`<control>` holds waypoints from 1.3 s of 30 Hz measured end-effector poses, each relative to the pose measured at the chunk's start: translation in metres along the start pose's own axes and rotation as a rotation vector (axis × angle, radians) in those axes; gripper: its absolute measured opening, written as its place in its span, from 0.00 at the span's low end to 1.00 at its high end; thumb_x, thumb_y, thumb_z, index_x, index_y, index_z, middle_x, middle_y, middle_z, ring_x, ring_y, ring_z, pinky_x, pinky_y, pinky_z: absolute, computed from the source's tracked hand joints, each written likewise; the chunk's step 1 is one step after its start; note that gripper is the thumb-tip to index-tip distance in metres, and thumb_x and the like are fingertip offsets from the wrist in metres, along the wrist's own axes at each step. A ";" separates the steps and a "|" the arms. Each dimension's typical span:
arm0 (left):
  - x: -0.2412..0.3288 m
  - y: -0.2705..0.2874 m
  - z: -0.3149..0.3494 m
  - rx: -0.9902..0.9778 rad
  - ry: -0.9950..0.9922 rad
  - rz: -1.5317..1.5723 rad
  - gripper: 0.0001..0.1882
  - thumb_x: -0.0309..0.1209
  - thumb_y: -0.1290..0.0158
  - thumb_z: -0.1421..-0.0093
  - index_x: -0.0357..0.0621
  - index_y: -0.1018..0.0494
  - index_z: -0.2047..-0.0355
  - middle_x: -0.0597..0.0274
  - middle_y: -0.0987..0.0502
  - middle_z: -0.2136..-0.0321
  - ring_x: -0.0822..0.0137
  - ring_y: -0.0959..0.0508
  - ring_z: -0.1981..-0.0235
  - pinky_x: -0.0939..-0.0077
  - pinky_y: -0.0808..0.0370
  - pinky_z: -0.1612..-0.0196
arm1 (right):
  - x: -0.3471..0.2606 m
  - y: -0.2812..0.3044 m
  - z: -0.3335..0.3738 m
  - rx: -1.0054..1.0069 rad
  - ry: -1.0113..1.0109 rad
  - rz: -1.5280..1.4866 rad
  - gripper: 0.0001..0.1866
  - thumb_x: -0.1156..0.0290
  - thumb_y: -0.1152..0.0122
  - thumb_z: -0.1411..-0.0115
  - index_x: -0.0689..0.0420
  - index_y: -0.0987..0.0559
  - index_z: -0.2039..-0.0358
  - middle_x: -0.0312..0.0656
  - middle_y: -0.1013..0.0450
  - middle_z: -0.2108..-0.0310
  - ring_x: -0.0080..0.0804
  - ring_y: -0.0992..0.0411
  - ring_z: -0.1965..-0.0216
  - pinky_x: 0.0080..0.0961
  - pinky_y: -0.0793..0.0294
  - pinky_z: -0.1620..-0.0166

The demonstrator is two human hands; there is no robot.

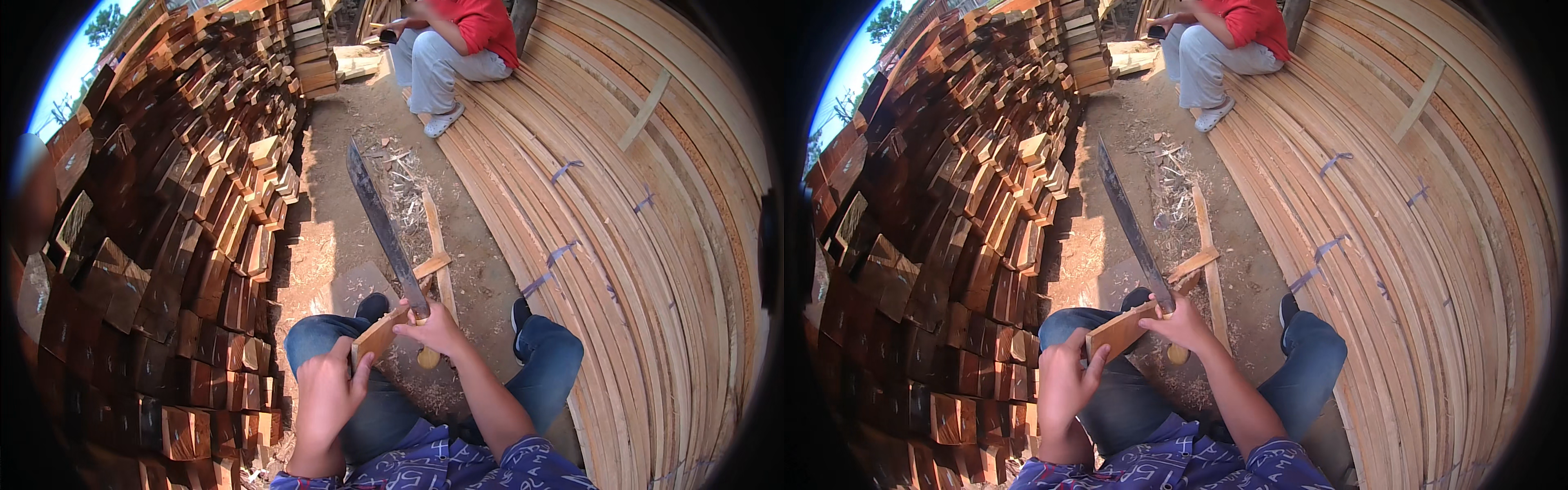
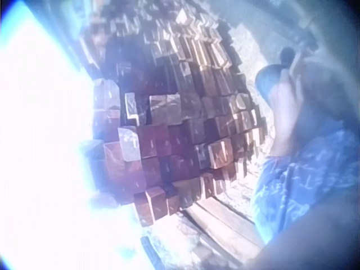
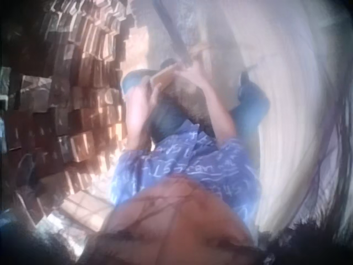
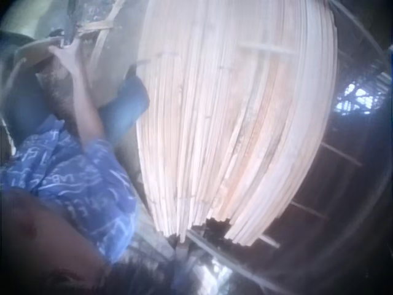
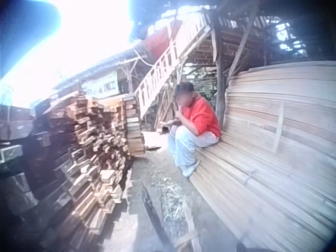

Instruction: The person sits on the ground and uses a knife to shave and shape a thin wooden strip, holding it with the left hand and scraping with the right. The person repeatedly adjusts the strip and continues shaving along its length.

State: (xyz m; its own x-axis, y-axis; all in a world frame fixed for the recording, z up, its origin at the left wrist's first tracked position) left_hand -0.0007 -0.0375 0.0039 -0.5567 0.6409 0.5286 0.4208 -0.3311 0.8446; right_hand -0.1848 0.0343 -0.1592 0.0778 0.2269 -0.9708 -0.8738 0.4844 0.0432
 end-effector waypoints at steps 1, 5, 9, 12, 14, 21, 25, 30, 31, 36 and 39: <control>-0.002 0.001 -0.001 0.053 0.015 0.009 0.13 0.34 0.41 0.41 0.39 0.30 0.74 0.45 0.28 0.87 0.43 0.25 0.82 0.53 0.30 0.76 | 0.003 -0.001 0.005 0.053 0.009 0.116 0.24 0.66 0.24 0.52 0.61 0.24 0.58 0.33 0.28 0.76 0.22 0.29 0.75 0.23 0.27 0.69; -0.022 0.010 -0.015 0.126 0.048 -0.065 0.13 0.33 0.42 0.40 0.36 0.30 0.74 0.43 0.28 0.84 0.40 0.25 0.79 0.50 0.31 0.75 | 0.071 -0.001 0.036 0.157 -0.058 0.208 0.18 0.63 0.28 0.47 0.62 0.22 0.63 0.37 0.26 0.77 0.27 0.25 0.72 0.28 0.25 0.65; -0.025 0.019 -0.034 0.106 0.150 -0.129 0.12 0.34 0.44 0.39 0.35 0.29 0.69 0.42 0.27 0.84 0.39 0.24 0.77 0.49 0.31 0.74 | 0.118 -0.002 0.073 0.058 -0.571 0.153 0.14 0.65 0.31 0.45 0.63 0.20 0.67 0.41 0.24 0.79 0.33 0.23 0.74 0.32 0.24 0.66; -0.029 0.012 -0.036 0.078 0.173 -0.080 0.11 0.33 0.46 0.37 0.35 0.30 0.66 0.41 0.27 0.84 0.38 0.24 0.77 0.50 0.31 0.74 | 0.172 0.004 0.078 0.157 -0.288 0.207 0.13 0.65 0.32 0.43 0.64 0.20 0.69 0.44 0.23 0.80 0.37 0.23 0.77 0.36 0.24 0.68; -0.037 0.005 -0.034 0.140 0.156 -0.086 0.16 0.33 0.43 0.38 0.29 0.28 0.60 0.42 0.29 0.85 0.45 0.25 0.81 0.59 0.33 0.76 | 0.144 0.006 0.073 0.123 -0.341 0.238 0.14 0.64 0.33 0.42 0.65 0.20 0.69 0.50 0.23 0.79 0.44 0.22 0.77 0.38 0.25 0.69; -0.021 0.000 -0.033 0.066 0.004 -0.084 0.14 0.35 0.39 0.41 0.39 0.30 0.72 0.46 0.28 0.85 0.44 0.25 0.80 0.56 0.31 0.78 | 0.039 0.003 0.061 0.135 -0.145 0.243 0.16 0.63 0.34 0.41 0.66 0.20 0.66 0.54 0.23 0.77 0.49 0.22 0.74 0.38 0.25 0.68; -0.009 0.003 -0.031 -0.056 -0.253 -0.104 0.14 0.34 0.36 0.45 0.42 0.30 0.75 0.55 0.27 0.83 0.52 0.25 0.81 0.61 0.30 0.78 | 0.019 0.002 0.055 0.112 0.012 0.221 0.18 0.63 0.35 0.41 0.69 0.21 0.63 0.55 0.22 0.75 0.49 0.21 0.71 0.36 0.23 0.64; -0.013 0.007 -0.040 -0.177 -0.505 -0.149 0.15 0.34 0.33 0.52 0.43 0.29 0.77 0.59 0.28 0.83 0.57 0.24 0.79 0.65 0.28 0.76 | 0.081 0.012 0.055 0.085 0.001 0.315 0.23 0.58 0.35 0.41 0.70 0.21 0.59 0.62 0.22 0.69 0.54 0.21 0.63 0.38 0.22 0.59; -0.016 0.006 -0.039 -0.194 -0.571 -0.147 0.14 0.34 0.33 0.53 0.43 0.29 0.77 0.60 0.27 0.81 0.58 0.23 0.78 0.66 0.26 0.74 | 0.083 0.012 0.061 0.094 0.041 0.300 0.22 0.59 0.35 0.41 0.69 0.20 0.59 0.59 0.21 0.69 0.50 0.20 0.64 0.37 0.22 0.60; -0.016 0.005 -0.035 -0.262 -0.751 -0.188 0.10 0.32 0.37 0.55 0.44 0.26 0.74 0.64 0.21 0.75 0.62 0.19 0.70 0.69 0.19 0.64 | 0.081 0.016 0.081 0.124 0.013 0.384 0.19 0.61 0.34 0.41 0.66 0.19 0.60 0.55 0.20 0.69 0.47 0.19 0.67 0.35 0.23 0.62; -0.016 0.007 -0.041 -0.228 -0.882 -0.181 0.09 0.31 0.39 0.54 0.44 0.25 0.73 0.65 0.21 0.74 0.62 0.19 0.69 0.69 0.19 0.63 | 0.050 0.022 0.089 0.059 -0.086 0.402 0.22 0.56 0.36 0.40 0.66 0.19 0.61 0.60 0.23 0.71 0.56 0.22 0.65 0.41 0.23 0.61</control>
State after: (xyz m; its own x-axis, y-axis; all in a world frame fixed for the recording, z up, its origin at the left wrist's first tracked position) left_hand -0.0184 -0.0785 0.0051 0.1857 0.9598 0.2104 0.1775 -0.2433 0.9536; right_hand -0.1574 0.1316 -0.1861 -0.2217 0.4763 -0.8509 -0.8143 0.3896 0.4303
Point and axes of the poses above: each hand's wrist, its own z-axis away from the middle knuckle, its own y-axis out of the back of the hand, x = y × z, the point moved 2 cm from there along -z, towards the middle knuckle
